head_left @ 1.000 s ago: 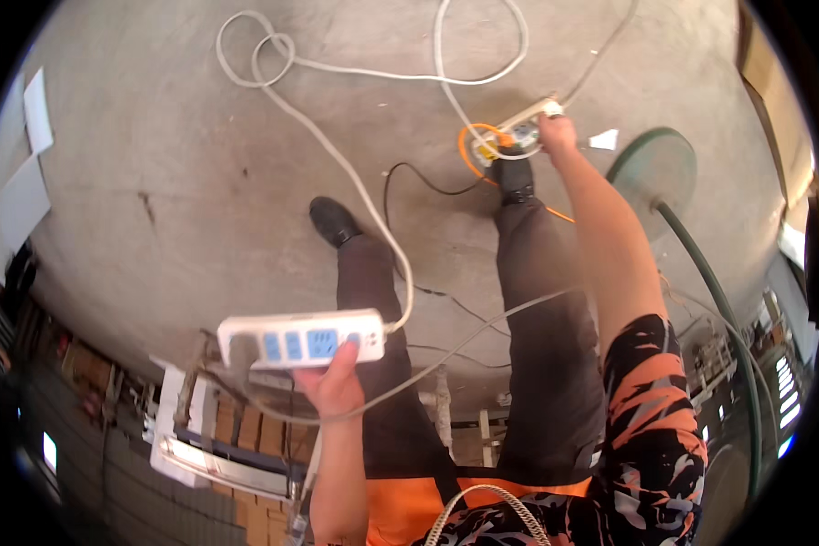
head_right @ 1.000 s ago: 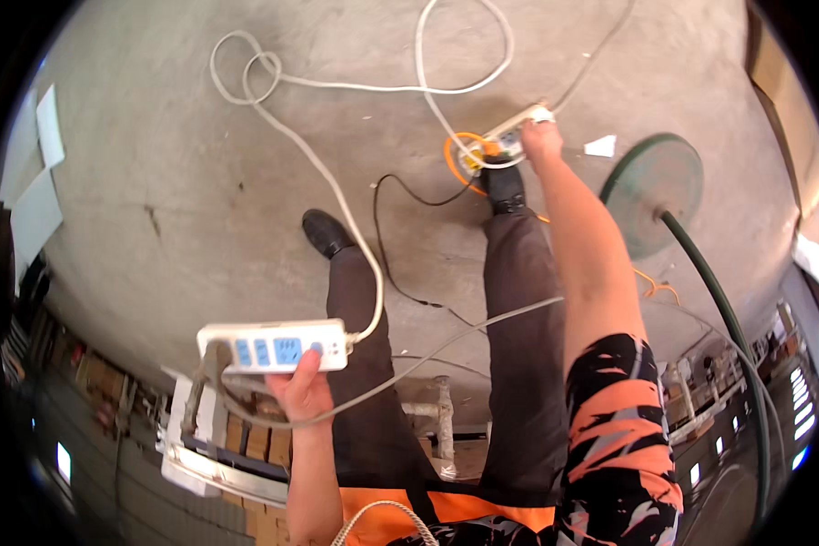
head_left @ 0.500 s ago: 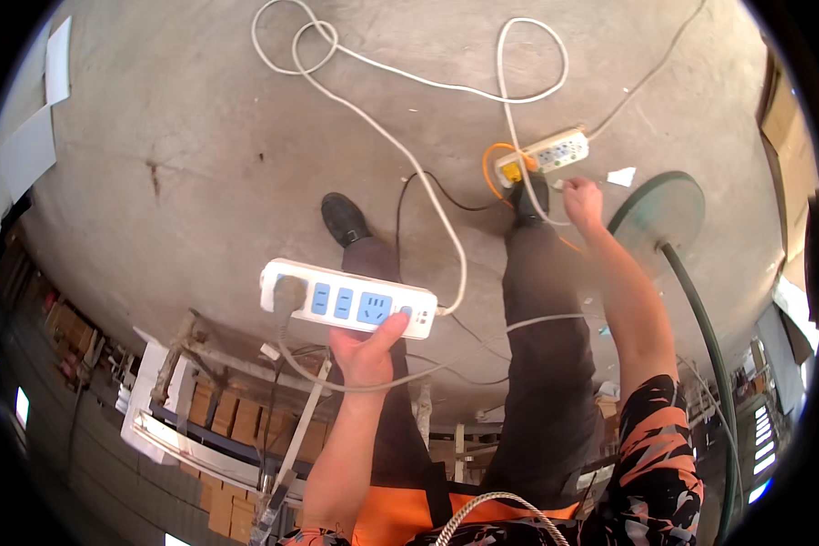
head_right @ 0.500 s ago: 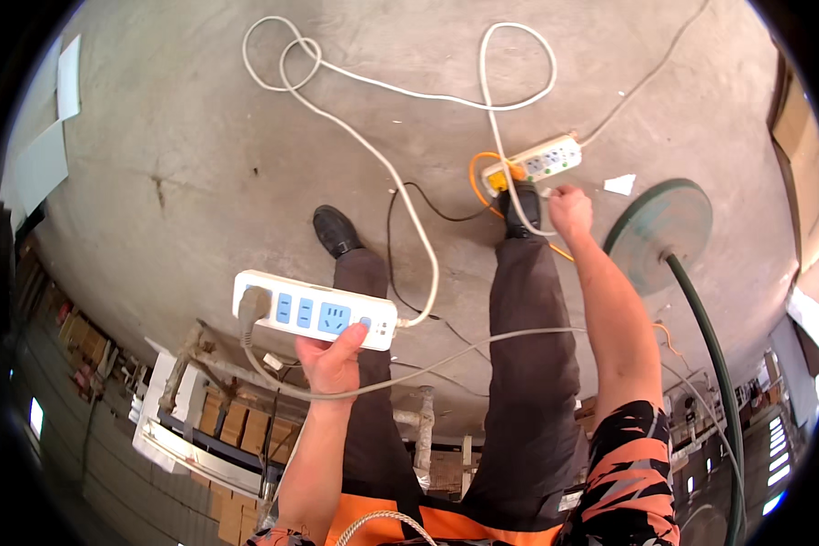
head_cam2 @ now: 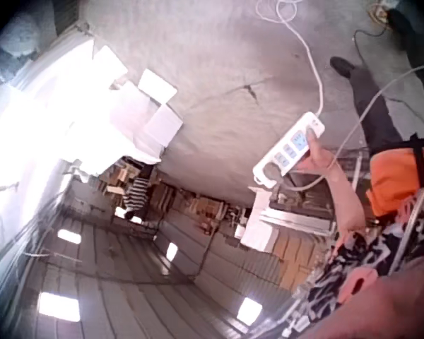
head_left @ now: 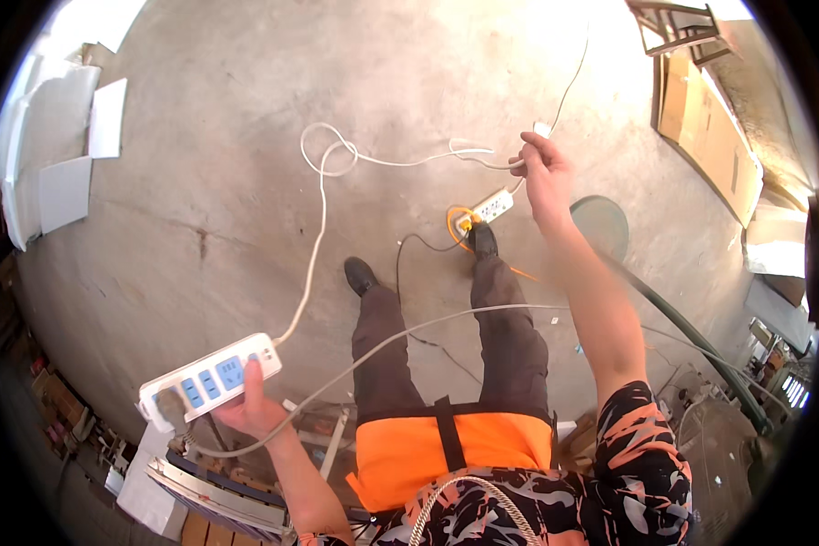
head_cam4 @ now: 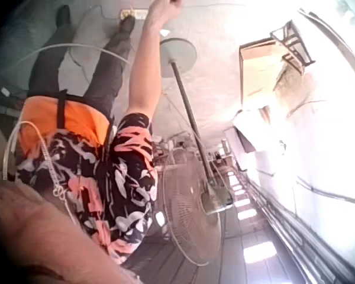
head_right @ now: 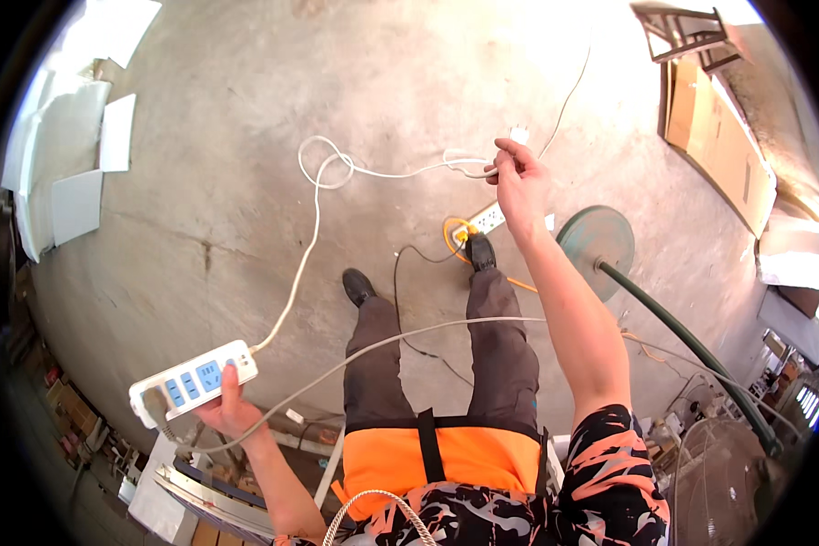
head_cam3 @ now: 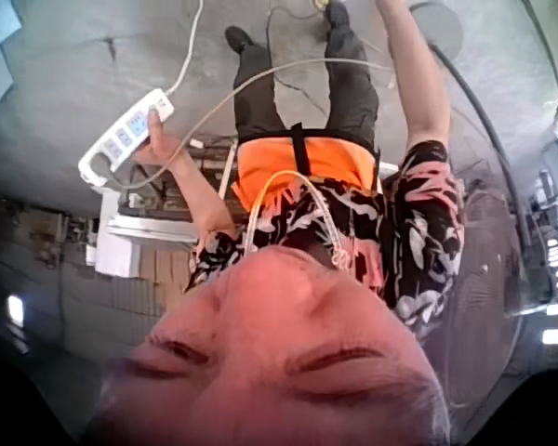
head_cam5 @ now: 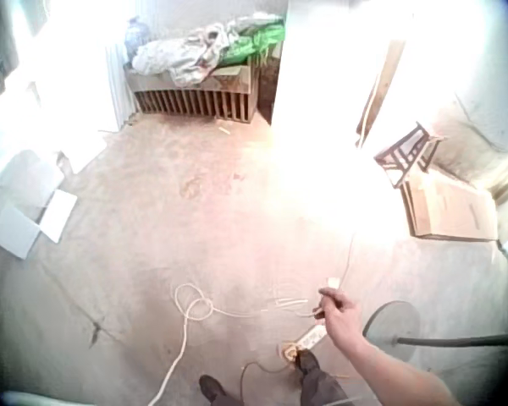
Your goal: The person plugs a power strip into another power strip on the floor, manages the cable, and then plugs a second power strip into the first one.
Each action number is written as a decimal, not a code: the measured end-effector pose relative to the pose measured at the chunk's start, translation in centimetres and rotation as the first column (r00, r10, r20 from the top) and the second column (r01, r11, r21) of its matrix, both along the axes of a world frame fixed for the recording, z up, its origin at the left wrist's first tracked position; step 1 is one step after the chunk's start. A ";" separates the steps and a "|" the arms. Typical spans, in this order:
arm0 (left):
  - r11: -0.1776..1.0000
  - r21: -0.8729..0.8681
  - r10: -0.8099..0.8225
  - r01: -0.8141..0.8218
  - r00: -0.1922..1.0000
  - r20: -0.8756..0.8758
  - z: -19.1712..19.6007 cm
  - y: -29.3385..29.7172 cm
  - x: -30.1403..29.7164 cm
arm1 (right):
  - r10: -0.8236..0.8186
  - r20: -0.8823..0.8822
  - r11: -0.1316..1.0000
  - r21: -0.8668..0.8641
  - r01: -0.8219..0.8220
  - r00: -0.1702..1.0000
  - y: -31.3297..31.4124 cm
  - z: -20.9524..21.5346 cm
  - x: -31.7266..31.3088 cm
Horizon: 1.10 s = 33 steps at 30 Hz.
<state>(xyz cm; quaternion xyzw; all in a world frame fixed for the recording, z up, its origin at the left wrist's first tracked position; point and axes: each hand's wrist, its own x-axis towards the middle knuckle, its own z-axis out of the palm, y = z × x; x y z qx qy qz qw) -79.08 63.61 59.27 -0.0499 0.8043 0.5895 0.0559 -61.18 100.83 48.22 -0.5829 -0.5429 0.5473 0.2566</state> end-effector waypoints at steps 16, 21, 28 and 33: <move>0.313 0.528 -0.861 0.789 0.471 -0.193 21.1 8.3 -0.6 | 0.432 0.028 0.342 0.920 -0.192 0.901 -18.3 42.2 2.0; 0.018 0.573 -0.961 0.819 0.173 -0.217 21.9 7.6 3.6 | 0.449 -0.065 0.634 0.726 -0.266 0.891 -22.8 38.3 1.9; -0.209 0.222 -0.974 0.952 -0.183 -0.132 24.3 8.0 5.0 | 0.375 -0.211 0.829 0.513 -0.225 0.903 -25.2 36.2 4.0; -0.340 0.286 -0.940 0.896 -0.319 -0.116 24.5 10.5 6.4 | 0.204 -0.130 0.807 0.583 -0.091 0.970 -24.5 36.5 4.9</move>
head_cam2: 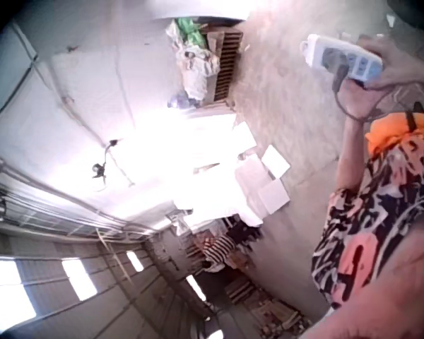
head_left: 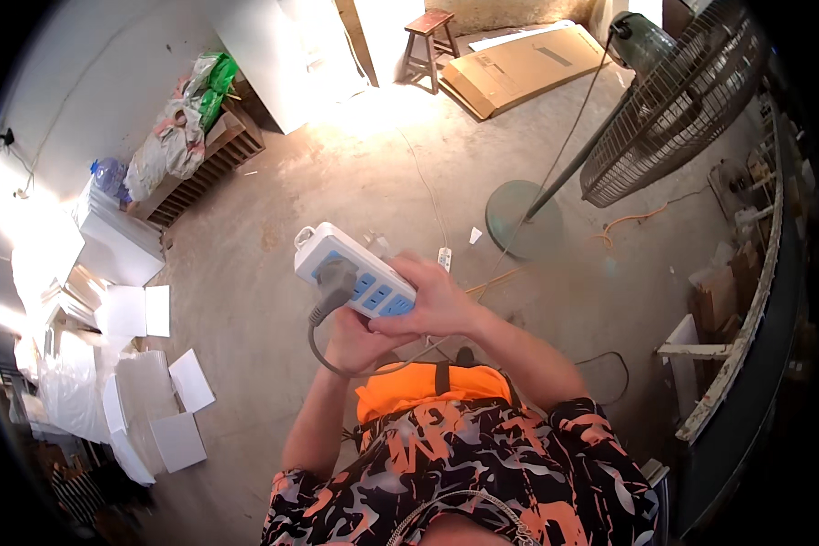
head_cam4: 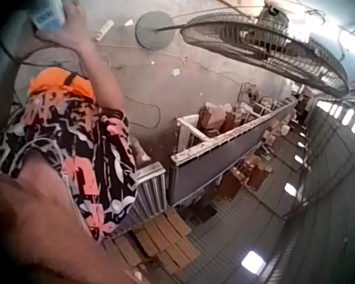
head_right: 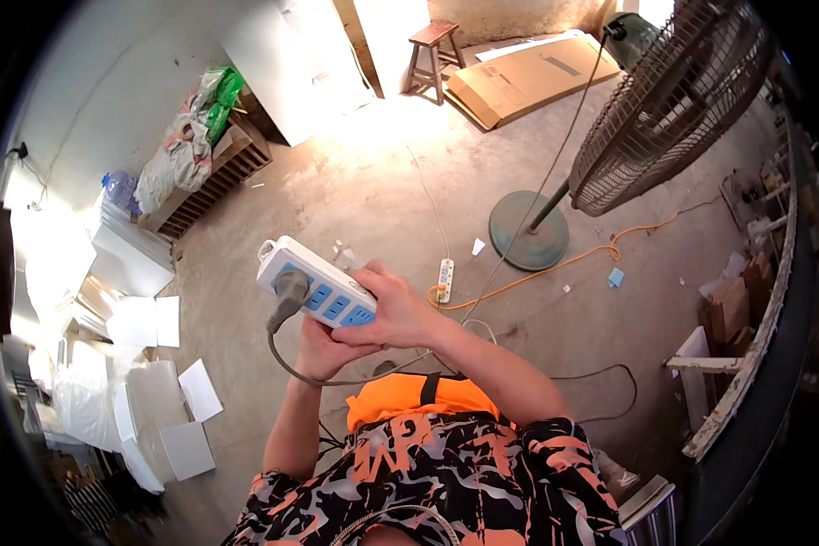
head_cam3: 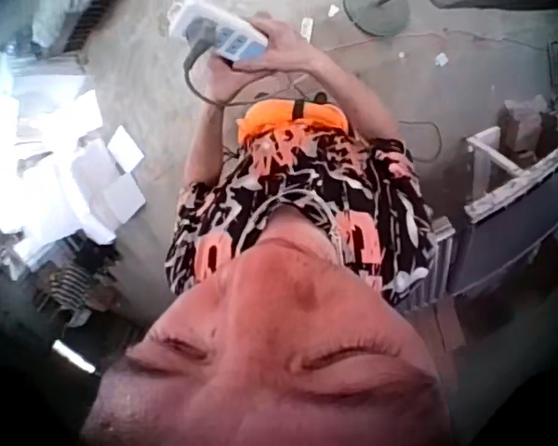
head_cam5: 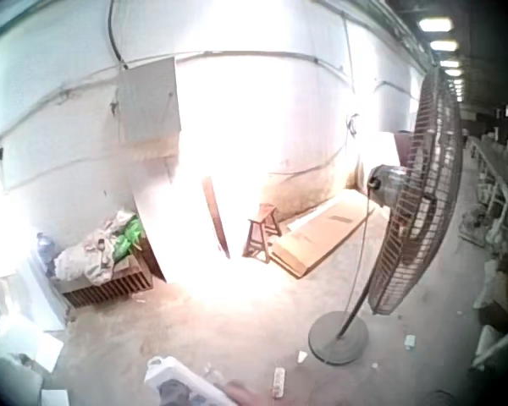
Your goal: The person plugs a power strip into another power strip on the floor, manages the cable, and then plugs a second power strip into the first one.
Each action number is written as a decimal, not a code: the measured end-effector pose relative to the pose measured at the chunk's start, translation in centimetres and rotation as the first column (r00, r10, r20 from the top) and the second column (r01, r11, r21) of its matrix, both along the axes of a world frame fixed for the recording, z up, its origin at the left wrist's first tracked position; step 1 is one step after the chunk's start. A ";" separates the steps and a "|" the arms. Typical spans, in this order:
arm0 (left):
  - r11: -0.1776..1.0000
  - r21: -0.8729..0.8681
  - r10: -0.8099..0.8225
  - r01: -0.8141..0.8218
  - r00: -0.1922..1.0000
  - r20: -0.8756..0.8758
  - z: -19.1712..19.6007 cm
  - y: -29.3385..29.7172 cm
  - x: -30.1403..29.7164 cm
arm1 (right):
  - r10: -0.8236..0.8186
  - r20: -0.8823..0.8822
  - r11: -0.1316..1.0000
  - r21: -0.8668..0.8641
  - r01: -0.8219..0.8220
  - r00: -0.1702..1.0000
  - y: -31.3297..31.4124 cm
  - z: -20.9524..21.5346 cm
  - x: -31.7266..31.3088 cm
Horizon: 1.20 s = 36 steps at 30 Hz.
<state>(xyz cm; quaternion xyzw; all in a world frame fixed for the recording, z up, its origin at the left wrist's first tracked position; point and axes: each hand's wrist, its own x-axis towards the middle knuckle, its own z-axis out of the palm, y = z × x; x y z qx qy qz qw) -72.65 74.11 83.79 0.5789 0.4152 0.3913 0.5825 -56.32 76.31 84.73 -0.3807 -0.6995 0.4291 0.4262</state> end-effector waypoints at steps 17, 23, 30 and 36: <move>0.973 -0.018 -0.203 0.231 0.884 0.421 -2.0 6.7 -2.7 | -0.544 -0.436 0.839 -0.262 0.478 0.717 1.9 4.1 -3.9; 0.892 0.170 -0.452 0.419 0.829 0.329 0.2 7.2 -4.1 | -0.585 -0.567 0.809 -0.457 0.370 0.581 2.9 5.1 -5.4; 0.925 0.087 -0.378 0.371 0.867 0.325 2.1 5.4 -4.4 | -0.557 -0.670 0.820 -0.538 0.197 0.490 2.1 5.0 -6.5; 0.950 0.106 -0.309 0.293 0.931 0.194 2.3 3.8 -4.2 | -0.476 -0.744 0.858 -0.511 0.061 0.469 -0.1 4.9 -6.2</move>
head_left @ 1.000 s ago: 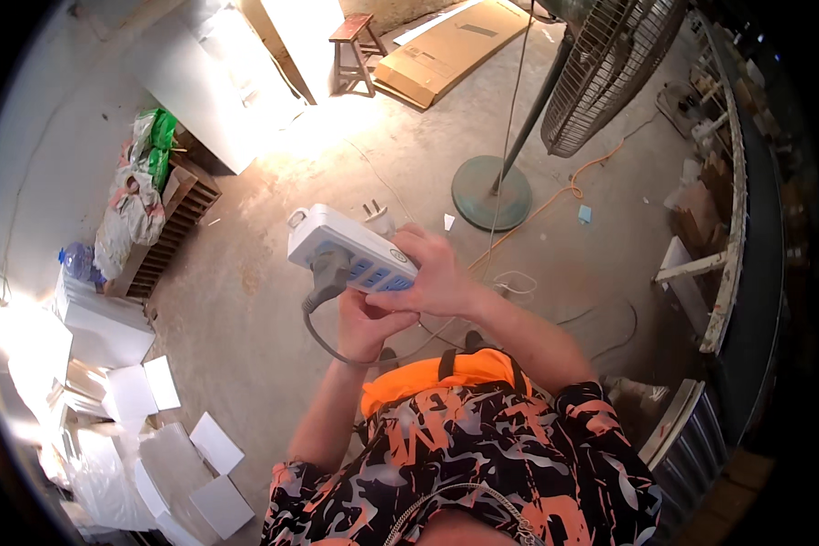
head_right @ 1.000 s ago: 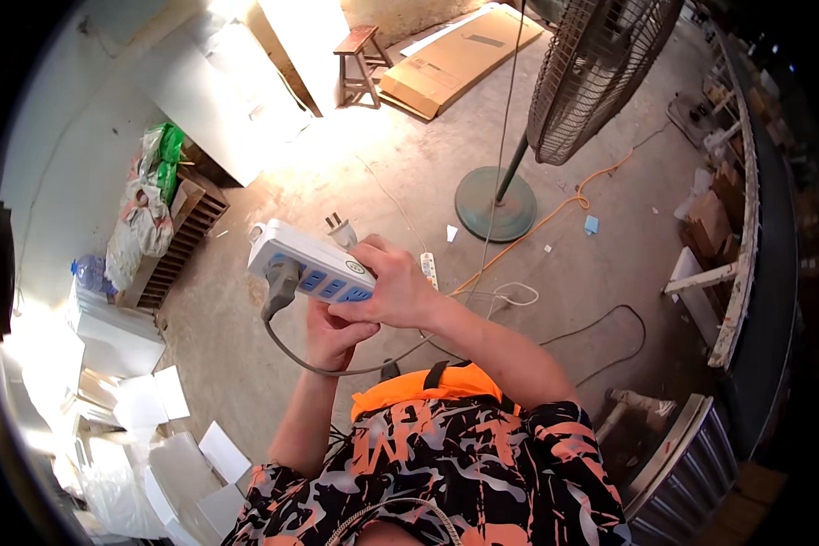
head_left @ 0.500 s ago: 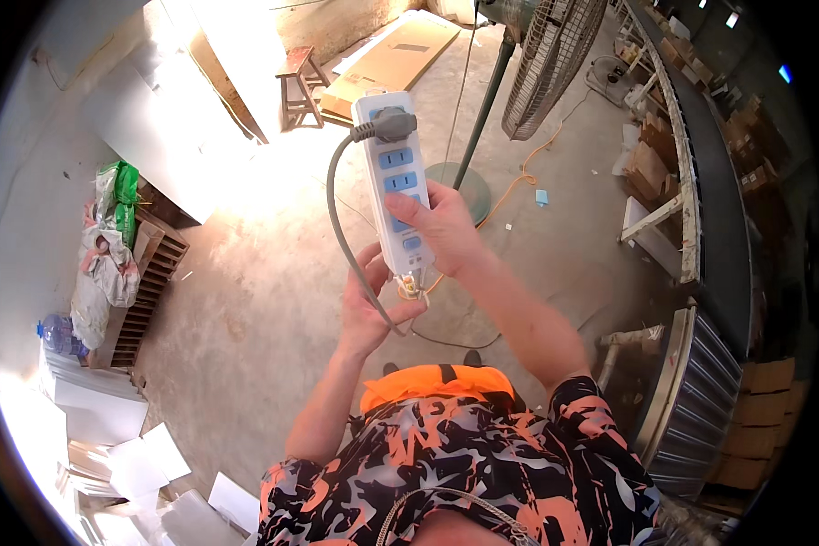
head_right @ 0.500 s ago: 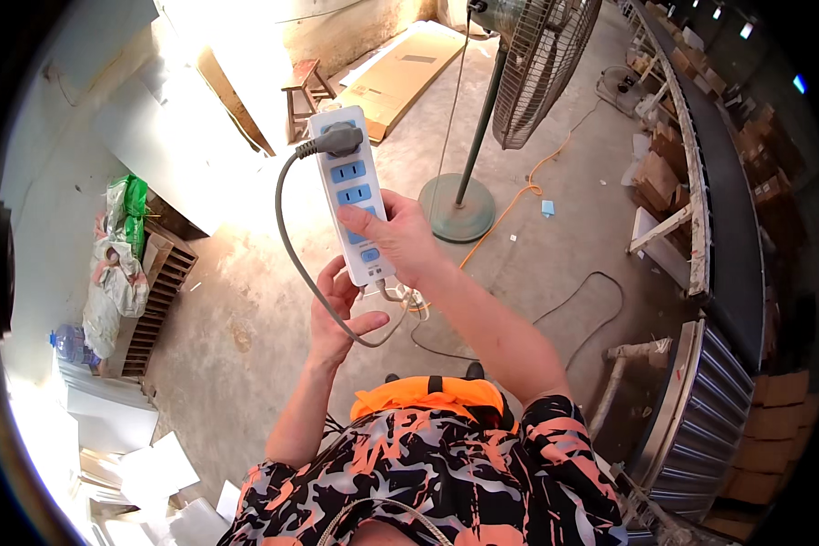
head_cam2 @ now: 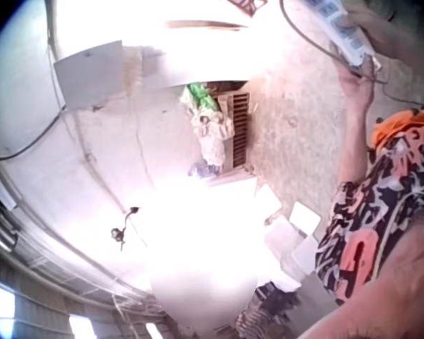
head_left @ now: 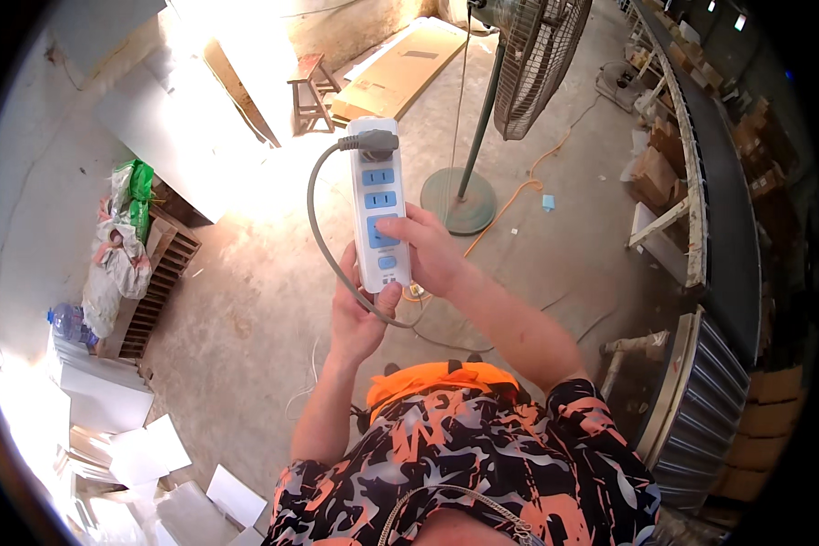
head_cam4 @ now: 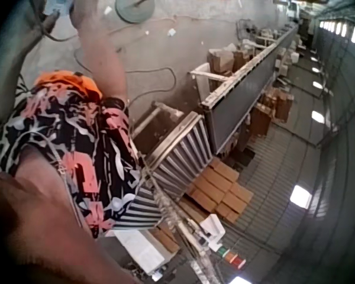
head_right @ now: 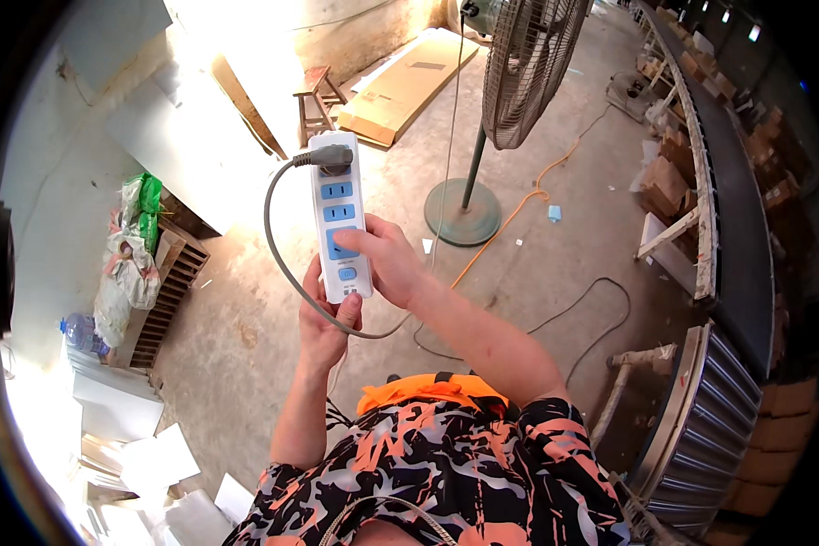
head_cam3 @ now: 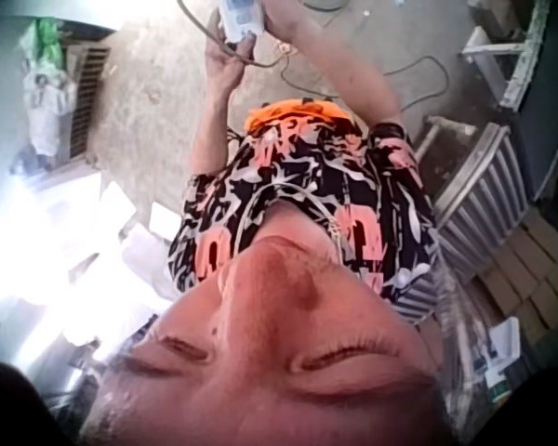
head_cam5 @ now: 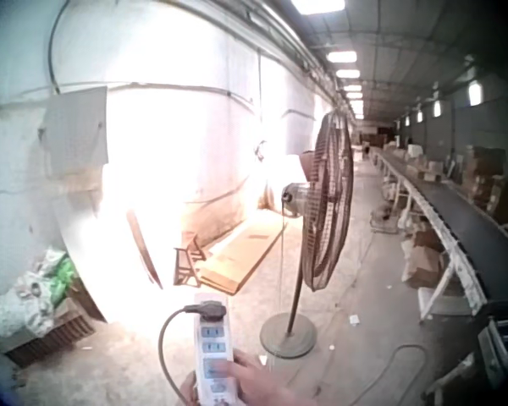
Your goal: The person plugs a power strip into another power strip on the floor, manages the cable, and then plugs a second power strip into the first one.
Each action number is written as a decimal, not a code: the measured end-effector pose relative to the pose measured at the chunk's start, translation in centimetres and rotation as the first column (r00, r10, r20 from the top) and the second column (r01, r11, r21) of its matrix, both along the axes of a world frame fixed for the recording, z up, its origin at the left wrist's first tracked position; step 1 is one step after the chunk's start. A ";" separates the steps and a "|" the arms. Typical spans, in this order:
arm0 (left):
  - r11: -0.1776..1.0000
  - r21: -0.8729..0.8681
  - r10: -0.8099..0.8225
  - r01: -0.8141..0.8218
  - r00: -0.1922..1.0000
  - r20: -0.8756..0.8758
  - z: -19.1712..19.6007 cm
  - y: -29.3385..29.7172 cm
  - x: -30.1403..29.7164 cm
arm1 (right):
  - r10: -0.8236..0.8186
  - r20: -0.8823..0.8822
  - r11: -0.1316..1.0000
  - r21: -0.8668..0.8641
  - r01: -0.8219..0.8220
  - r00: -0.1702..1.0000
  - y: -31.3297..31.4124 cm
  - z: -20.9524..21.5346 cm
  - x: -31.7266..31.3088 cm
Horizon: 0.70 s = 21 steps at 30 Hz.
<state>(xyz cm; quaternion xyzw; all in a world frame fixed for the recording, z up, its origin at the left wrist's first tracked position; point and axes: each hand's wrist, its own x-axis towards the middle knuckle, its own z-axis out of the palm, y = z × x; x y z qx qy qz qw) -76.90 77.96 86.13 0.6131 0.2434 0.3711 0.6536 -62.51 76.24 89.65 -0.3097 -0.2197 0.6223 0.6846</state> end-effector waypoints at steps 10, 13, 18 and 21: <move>0.992 -0.064 -0.102 0.109 0.989 0.105 -0.6 -1.7 -0.6 | 0.002 0.352 0.979 0.189 -0.073 0.936 -2.8 -2.1 1.3; 0.991 -0.094 -0.083 0.096 0.987 0.134 -1.4 -2.0 -0.1 | -0.008 0.421 0.986 0.155 -0.064 0.907 -3.4 -2.9 1.2; 0.994 -0.085 -0.066 0.072 0.995 0.071 -1.7 -2.5 0.5 | 0.007 0.477 0.991 0.118 -0.071 0.879 -3.9 -4.0 1.4; 0.998 -0.048 -0.042 0.047 0.994 0.100 -2.1 -2.6 0.7 | -0.034 0.501 0.987 0.155 -0.051 0.865 -3.8 -4.3 1.0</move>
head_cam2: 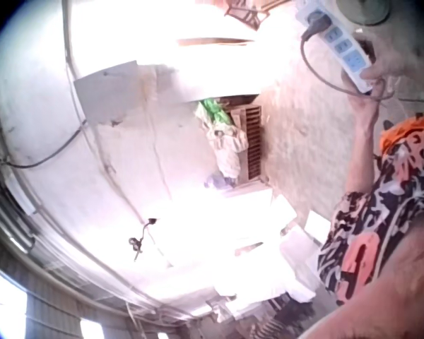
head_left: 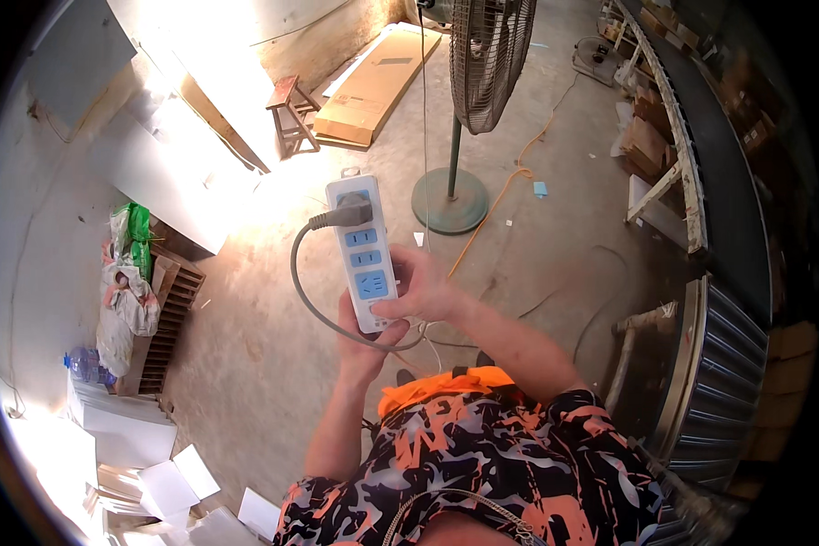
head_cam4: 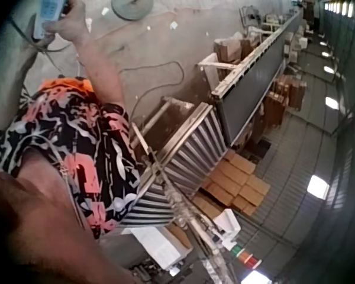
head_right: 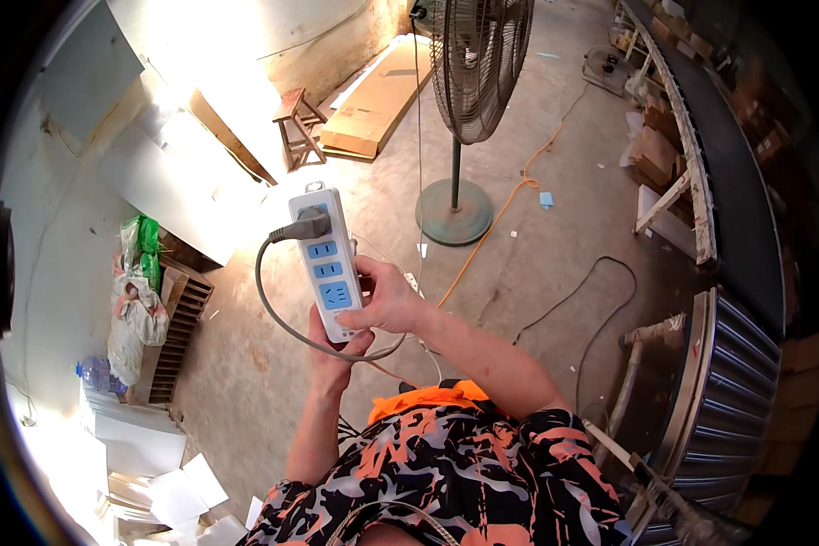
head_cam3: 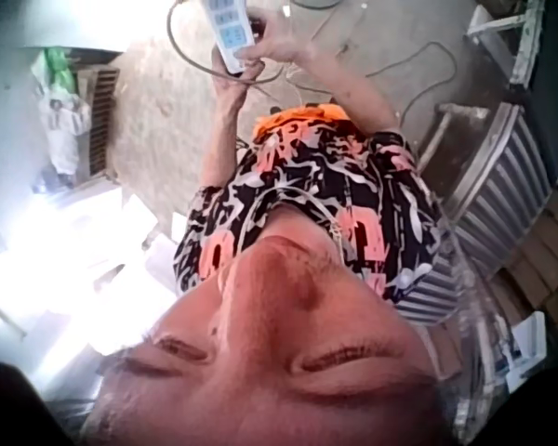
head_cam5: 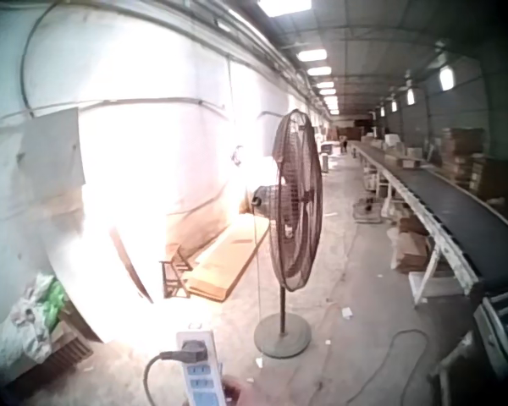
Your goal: The person plugs a power strip into another power strip on the floor, manages the cable, and then plugs a second power strip into the first one.
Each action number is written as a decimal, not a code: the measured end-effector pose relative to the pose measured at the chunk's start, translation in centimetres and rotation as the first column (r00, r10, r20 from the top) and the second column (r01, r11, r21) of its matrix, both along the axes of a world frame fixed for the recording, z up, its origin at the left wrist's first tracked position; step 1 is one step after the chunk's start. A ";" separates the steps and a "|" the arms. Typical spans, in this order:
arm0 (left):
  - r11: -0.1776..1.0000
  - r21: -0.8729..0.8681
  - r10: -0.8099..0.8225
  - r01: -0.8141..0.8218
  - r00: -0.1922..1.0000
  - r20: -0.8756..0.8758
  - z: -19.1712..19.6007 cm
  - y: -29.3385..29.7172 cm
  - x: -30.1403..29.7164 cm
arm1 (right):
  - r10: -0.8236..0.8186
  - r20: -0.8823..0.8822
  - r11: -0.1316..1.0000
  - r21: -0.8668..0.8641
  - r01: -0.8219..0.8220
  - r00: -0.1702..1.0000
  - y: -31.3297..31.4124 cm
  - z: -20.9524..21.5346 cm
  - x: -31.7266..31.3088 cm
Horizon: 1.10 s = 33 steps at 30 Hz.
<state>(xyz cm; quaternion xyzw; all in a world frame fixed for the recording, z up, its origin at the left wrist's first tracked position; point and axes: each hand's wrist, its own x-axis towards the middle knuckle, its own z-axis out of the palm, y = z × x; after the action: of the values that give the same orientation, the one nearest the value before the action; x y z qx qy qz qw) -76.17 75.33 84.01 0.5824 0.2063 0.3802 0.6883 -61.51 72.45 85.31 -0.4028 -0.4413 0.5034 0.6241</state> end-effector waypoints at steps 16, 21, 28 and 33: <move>0.988 -0.149 0.021 -0.045 0.988 -0.155 -0.3 1.9 -1.2 | -0.152 0.160 0.988 0.059 0.144 0.975 -1.4 -4.2 -3.9; 0.833 0.097 0.554 -0.545 0.824 -0.121 -0.2 3.8 -1.3 | 0.174 0.414 0.982 -0.146 -0.124 0.894 -4.1 -5.4 -5.7; 0.385 0.349 0.906 -0.854 0.423 0.035 0.5 11.7 -10.0 | -0.307 0.869 0.878 0.100 0.469 0.389 -9.8 -5.2 5.7; 0.214 0.702 0.973 -0.680 0.210 -0.093 1.5 10.4 -14.0 | -0.139 0.926 0.618 -0.195 0.762 0.351 -14.2 0.4 12.7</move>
<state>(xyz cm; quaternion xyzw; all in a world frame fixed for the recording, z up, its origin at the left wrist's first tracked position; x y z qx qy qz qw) -90.14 85.73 85.55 0.5970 0.5658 0.5639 0.0738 -48.85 58.24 85.74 -0.8807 -0.3561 0.1408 0.2788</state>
